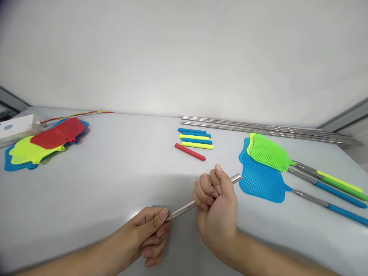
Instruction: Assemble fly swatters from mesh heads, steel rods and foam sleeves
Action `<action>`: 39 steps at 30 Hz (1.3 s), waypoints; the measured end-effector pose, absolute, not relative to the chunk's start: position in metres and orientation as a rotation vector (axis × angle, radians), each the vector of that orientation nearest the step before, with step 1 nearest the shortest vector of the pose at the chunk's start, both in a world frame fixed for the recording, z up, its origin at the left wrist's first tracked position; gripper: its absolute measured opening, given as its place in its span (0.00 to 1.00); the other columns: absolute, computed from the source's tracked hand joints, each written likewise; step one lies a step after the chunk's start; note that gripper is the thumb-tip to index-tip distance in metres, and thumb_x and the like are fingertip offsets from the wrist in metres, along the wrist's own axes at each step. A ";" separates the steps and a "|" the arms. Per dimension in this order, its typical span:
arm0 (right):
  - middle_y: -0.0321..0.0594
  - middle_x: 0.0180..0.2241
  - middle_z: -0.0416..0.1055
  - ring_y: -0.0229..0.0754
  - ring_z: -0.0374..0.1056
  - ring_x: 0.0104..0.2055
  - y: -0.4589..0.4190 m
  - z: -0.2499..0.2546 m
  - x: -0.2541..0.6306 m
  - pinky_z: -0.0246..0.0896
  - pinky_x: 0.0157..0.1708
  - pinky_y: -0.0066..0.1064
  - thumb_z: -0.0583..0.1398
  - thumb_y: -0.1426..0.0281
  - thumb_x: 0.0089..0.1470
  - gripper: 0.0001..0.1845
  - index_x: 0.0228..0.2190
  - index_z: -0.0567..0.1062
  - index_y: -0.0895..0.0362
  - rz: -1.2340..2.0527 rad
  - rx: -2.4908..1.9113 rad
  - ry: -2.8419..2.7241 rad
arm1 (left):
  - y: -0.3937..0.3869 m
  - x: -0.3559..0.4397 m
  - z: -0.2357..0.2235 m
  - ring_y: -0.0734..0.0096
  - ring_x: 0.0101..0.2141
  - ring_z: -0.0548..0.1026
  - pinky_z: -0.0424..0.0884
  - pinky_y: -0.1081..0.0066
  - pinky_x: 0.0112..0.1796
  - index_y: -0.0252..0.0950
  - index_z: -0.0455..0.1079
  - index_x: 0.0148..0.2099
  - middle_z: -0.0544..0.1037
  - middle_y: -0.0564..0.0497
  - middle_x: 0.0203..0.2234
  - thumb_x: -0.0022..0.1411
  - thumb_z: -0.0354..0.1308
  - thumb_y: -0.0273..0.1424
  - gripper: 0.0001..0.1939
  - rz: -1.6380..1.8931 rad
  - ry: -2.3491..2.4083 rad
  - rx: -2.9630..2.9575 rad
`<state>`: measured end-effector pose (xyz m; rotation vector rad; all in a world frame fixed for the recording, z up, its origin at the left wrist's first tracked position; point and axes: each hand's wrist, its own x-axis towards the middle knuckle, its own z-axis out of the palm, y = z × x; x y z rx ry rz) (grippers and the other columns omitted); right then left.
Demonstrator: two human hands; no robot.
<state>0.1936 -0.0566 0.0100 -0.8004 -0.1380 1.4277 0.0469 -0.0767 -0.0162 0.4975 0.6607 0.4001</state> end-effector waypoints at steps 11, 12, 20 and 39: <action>0.26 0.13 0.38 0.30 0.32 0.14 -0.053 0.013 0.193 0.31 0.11 0.23 0.53 0.65 0.49 0.21 0.13 0.49 0.57 1.459 -0.813 -0.108 | -0.077 0.047 -0.016 0.83 0.15 0.51 0.53 0.76 0.20 0.35 0.54 0.23 0.49 0.61 0.14 0.59 0.45 0.40 0.17 0.383 0.674 0.510; 0.26 0.13 0.38 0.29 0.32 0.14 -0.052 0.013 0.194 0.31 0.11 0.23 0.53 0.65 0.49 0.21 0.13 0.49 0.57 1.462 -0.820 -0.102 | -0.077 0.047 -0.016 0.83 0.15 0.51 0.53 0.76 0.20 0.35 0.54 0.23 0.49 0.61 0.14 0.59 0.45 0.40 0.17 0.385 0.674 0.509; 0.26 0.14 0.39 0.29 0.34 0.14 -0.048 0.014 0.196 0.34 0.11 0.22 0.54 0.63 0.48 0.21 0.14 0.50 0.57 1.499 -0.855 -0.081 | -0.075 0.045 -0.015 0.82 0.16 0.52 0.55 0.75 0.21 0.34 0.55 0.24 0.50 0.60 0.14 0.60 0.43 0.38 0.16 0.376 0.667 0.509; 0.26 0.14 0.39 0.28 0.35 0.13 -0.041 0.009 0.200 0.35 0.10 0.21 0.55 0.66 0.46 0.19 0.14 0.50 0.57 1.583 -0.846 0.017 | -0.070 0.045 -0.013 0.81 0.15 0.55 0.57 0.75 0.22 0.34 0.57 0.23 0.51 0.60 0.12 0.60 0.42 0.39 0.18 0.344 0.595 0.500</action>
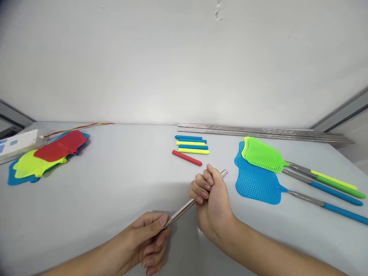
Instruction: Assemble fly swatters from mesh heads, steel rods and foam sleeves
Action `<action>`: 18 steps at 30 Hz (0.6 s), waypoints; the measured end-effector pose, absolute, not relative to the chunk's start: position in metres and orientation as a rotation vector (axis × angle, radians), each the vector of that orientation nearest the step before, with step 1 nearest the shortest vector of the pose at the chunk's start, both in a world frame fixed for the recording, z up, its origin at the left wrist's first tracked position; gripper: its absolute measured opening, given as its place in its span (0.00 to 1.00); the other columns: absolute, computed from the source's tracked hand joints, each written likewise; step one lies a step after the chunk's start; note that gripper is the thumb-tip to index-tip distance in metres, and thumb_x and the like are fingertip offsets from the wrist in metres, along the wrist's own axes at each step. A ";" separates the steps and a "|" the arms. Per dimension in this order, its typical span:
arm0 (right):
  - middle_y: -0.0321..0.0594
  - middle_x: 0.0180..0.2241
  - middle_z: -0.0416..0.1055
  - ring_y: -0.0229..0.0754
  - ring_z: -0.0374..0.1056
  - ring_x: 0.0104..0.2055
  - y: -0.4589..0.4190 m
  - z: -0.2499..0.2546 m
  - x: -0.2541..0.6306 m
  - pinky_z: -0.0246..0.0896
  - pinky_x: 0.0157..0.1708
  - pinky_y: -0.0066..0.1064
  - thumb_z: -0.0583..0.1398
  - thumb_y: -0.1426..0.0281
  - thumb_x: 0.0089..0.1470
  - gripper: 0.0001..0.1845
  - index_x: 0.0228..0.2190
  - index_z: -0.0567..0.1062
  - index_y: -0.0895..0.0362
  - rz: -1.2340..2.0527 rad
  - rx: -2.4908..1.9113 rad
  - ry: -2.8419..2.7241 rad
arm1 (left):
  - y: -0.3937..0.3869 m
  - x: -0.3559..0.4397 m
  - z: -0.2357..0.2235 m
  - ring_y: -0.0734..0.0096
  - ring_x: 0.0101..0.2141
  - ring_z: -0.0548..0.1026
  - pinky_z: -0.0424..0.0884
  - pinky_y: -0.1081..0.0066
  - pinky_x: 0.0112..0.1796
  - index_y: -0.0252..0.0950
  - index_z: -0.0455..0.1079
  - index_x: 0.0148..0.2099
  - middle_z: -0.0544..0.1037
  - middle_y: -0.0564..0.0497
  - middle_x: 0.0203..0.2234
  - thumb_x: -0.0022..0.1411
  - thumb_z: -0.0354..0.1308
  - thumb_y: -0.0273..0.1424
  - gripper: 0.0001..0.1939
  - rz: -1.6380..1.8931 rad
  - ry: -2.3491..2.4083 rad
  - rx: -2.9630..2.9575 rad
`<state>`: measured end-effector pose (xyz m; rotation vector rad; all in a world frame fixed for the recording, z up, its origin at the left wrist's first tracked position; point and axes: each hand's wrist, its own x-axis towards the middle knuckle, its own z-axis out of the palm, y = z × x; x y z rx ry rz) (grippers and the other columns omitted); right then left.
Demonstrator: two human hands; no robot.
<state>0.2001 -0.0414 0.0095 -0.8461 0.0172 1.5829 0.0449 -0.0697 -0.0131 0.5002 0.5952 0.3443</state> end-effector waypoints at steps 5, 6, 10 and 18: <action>0.26 0.14 0.40 0.28 0.37 0.13 -0.039 0.008 0.201 0.37 0.10 0.21 0.54 0.66 0.46 0.19 0.14 0.50 0.57 1.596 -0.826 0.041 | -0.069 0.044 -0.013 0.81 0.15 0.55 0.57 0.75 0.22 0.34 0.57 0.24 0.51 0.60 0.12 0.60 0.43 0.40 0.18 0.356 0.603 0.501; 0.26 0.14 0.40 0.28 0.37 0.13 -0.039 0.007 0.201 0.37 0.10 0.21 0.54 0.66 0.46 0.19 0.14 0.50 0.57 1.595 -0.820 0.046 | -0.069 0.044 -0.013 0.81 0.15 0.55 0.57 0.75 0.22 0.34 0.57 0.24 0.51 0.60 0.12 0.60 0.43 0.40 0.18 0.355 0.602 0.496; 0.26 0.14 0.40 0.27 0.37 0.13 -0.038 0.007 0.201 0.38 0.10 0.21 0.54 0.65 0.47 0.19 0.15 0.51 0.57 1.581 -0.812 0.069 | -0.070 0.045 -0.014 0.81 0.16 0.55 0.57 0.74 0.22 0.34 0.58 0.25 0.52 0.60 0.13 0.60 0.42 0.40 0.17 0.357 0.612 0.490; 0.26 0.14 0.40 0.27 0.38 0.13 -0.040 0.010 0.201 0.37 0.10 0.20 0.55 0.67 0.46 0.18 0.15 0.52 0.58 1.563 -0.794 0.028 | -0.066 0.045 -0.014 0.82 0.16 0.55 0.59 0.75 0.22 0.33 0.57 0.24 0.52 0.60 0.13 0.61 0.41 0.38 0.17 0.374 0.617 0.608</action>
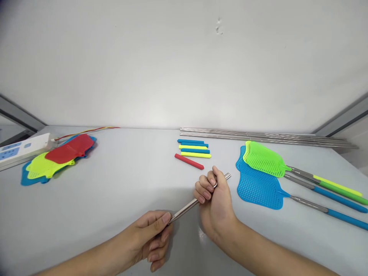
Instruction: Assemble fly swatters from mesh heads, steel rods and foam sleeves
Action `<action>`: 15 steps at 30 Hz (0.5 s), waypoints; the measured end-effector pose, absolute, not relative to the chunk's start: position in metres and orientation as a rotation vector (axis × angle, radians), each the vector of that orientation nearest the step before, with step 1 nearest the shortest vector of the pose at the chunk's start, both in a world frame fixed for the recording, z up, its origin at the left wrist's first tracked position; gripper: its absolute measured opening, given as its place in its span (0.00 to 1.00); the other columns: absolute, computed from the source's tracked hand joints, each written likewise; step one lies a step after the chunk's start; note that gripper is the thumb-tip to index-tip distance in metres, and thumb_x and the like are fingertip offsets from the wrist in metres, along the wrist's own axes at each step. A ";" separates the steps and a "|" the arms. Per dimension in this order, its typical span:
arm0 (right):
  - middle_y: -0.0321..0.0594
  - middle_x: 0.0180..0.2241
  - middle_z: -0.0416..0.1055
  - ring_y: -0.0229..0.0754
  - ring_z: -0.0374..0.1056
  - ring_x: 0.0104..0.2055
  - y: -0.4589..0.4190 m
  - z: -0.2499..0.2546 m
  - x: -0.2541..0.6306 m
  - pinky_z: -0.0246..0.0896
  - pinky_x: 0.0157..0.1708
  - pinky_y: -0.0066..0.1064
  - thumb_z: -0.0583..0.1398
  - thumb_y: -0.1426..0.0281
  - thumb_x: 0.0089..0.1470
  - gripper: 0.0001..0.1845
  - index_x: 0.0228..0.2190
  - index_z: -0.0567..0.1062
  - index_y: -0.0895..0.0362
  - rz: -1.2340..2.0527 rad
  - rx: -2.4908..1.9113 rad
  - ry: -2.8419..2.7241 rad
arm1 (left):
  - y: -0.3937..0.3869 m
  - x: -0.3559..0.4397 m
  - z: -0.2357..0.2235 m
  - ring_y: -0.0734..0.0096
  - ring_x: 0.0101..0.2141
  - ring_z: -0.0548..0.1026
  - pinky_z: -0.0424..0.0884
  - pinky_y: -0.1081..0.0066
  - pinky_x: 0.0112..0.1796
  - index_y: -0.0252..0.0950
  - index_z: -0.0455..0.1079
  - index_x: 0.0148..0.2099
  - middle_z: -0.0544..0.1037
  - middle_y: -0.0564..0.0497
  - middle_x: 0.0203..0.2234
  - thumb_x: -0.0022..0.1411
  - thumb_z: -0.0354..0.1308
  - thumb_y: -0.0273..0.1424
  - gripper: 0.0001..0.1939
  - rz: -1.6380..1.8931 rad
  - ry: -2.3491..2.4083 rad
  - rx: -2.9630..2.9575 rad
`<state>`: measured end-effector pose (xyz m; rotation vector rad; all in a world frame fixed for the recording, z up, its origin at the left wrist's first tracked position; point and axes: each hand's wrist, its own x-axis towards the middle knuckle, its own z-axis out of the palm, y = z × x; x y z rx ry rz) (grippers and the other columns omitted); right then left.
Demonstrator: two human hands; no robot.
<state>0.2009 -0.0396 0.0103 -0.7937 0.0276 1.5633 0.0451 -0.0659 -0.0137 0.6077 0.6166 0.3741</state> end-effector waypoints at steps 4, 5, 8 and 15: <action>0.26 0.14 0.40 0.28 0.38 0.13 -0.040 0.010 0.201 0.39 0.10 0.21 0.56 0.68 0.45 0.17 0.15 0.52 0.57 1.559 -0.802 0.033 | -0.065 0.045 -0.012 0.82 0.16 0.55 0.60 0.74 0.22 0.33 0.57 0.24 0.52 0.60 0.13 0.61 0.41 0.38 0.18 0.388 0.632 0.651; 0.26 0.14 0.40 0.28 0.38 0.13 -0.039 0.010 0.201 0.40 0.10 0.21 0.56 0.68 0.45 0.17 0.15 0.52 0.57 1.559 -0.799 0.036 | -0.064 0.044 -0.012 0.81 0.16 0.55 0.60 0.74 0.22 0.33 0.57 0.24 0.53 0.60 0.13 0.61 0.41 0.38 0.18 0.392 0.642 0.672; 0.26 0.14 0.42 0.28 0.41 0.14 -0.039 0.009 0.200 0.44 0.12 0.21 0.55 0.66 0.46 0.18 0.15 0.53 0.57 1.556 -0.784 0.037 | -0.057 0.040 -0.010 0.81 0.15 0.56 0.60 0.74 0.22 0.33 0.58 0.23 0.52 0.60 0.11 0.60 0.42 0.39 0.18 0.429 0.711 0.751; 0.34 0.24 0.60 0.36 0.58 0.28 -0.044 0.002 0.195 0.57 0.28 0.29 0.52 0.61 0.49 0.13 0.21 0.64 0.57 1.657 -0.917 -0.235 | -0.028 0.021 0.004 0.80 0.15 0.57 0.57 0.75 0.22 0.34 0.59 0.22 0.54 0.59 0.12 0.58 0.44 0.41 0.19 0.618 0.982 1.029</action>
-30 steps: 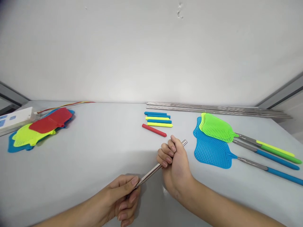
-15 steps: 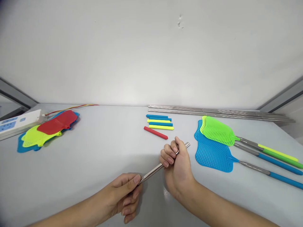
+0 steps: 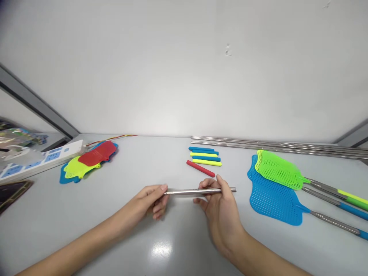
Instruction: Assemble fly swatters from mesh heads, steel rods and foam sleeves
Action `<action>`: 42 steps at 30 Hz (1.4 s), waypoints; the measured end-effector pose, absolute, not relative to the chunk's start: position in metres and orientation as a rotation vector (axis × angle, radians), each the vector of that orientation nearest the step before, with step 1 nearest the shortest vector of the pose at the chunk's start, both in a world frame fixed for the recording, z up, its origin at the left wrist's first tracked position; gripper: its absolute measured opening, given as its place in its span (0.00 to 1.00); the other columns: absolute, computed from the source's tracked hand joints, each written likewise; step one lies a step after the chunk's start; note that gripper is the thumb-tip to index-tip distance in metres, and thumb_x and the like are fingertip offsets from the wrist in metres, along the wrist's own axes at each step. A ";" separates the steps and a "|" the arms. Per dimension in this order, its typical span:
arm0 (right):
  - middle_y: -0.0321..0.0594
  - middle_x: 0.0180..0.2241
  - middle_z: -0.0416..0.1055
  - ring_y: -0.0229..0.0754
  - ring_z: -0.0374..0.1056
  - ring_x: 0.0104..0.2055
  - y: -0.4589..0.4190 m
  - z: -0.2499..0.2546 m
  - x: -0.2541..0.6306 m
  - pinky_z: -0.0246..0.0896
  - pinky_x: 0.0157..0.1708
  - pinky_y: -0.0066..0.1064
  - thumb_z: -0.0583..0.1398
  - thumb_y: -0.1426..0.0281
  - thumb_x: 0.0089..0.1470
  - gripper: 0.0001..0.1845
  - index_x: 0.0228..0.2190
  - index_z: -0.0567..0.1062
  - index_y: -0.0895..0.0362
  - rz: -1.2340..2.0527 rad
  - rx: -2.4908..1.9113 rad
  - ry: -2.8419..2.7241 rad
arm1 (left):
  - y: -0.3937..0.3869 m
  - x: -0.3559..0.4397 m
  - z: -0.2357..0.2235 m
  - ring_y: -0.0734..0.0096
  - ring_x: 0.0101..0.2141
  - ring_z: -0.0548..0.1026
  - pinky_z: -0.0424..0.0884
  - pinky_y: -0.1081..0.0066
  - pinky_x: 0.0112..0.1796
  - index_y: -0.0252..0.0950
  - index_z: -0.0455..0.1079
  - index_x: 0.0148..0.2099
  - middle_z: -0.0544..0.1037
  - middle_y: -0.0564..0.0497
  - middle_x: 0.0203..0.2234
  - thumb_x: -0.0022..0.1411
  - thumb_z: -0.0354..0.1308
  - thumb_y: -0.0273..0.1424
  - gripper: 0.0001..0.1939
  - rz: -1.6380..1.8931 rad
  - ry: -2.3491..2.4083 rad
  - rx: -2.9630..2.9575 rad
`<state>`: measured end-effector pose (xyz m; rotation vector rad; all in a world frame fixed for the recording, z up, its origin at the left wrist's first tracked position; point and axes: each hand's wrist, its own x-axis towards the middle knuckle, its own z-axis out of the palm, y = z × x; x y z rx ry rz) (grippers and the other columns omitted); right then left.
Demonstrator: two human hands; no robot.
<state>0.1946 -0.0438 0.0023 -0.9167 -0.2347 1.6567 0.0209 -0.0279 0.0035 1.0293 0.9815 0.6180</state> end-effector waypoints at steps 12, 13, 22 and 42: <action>0.37 0.25 0.62 0.35 0.57 0.26 -0.039 -0.006 0.200 0.51 0.23 0.26 0.51 0.64 0.51 0.13 0.36 0.69 0.57 1.907 -0.902 -0.646 | 0.001 -0.010 0.020 0.76 0.20 0.62 0.59 0.74 0.27 0.34 0.63 0.25 0.62 0.57 0.14 0.60 0.40 0.40 0.19 0.594 1.265 1.593; 0.38 0.26 0.62 0.36 0.58 0.27 -0.038 -0.007 0.201 0.51 0.25 0.26 0.51 0.64 0.51 0.14 0.36 0.69 0.58 1.923 -0.890 -0.622 | 0.002 -0.012 0.022 0.75 0.21 0.63 0.60 0.74 0.27 0.34 0.63 0.26 0.64 0.56 0.15 0.60 0.39 0.40 0.19 0.562 1.298 1.683; 0.40 0.28 0.64 0.37 0.59 0.30 -0.034 -0.011 0.207 0.52 0.33 0.29 0.50 0.65 0.52 0.16 0.38 0.69 0.61 2.001 -0.780 -0.503 | 0.032 -0.070 0.034 0.66 0.45 0.64 0.61 0.72 0.41 0.40 0.62 0.47 0.65 0.49 0.46 0.58 0.42 0.41 0.18 0.645 1.921 2.324; 0.40 0.26 0.64 0.37 0.59 0.29 -0.033 -0.011 0.207 0.53 0.32 0.30 0.49 0.66 0.52 0.16 0.37 0.70 0.61 2.016 -0.757 -0.490 | 0.061 -0.138 0.008 0.48 0.50 0.58 0.58 0.52 0.42 0.28 0.50 0.56 0.57 0.37 0.53 0.55 0.38 0.28 0.25 -0.222 2.411 2.061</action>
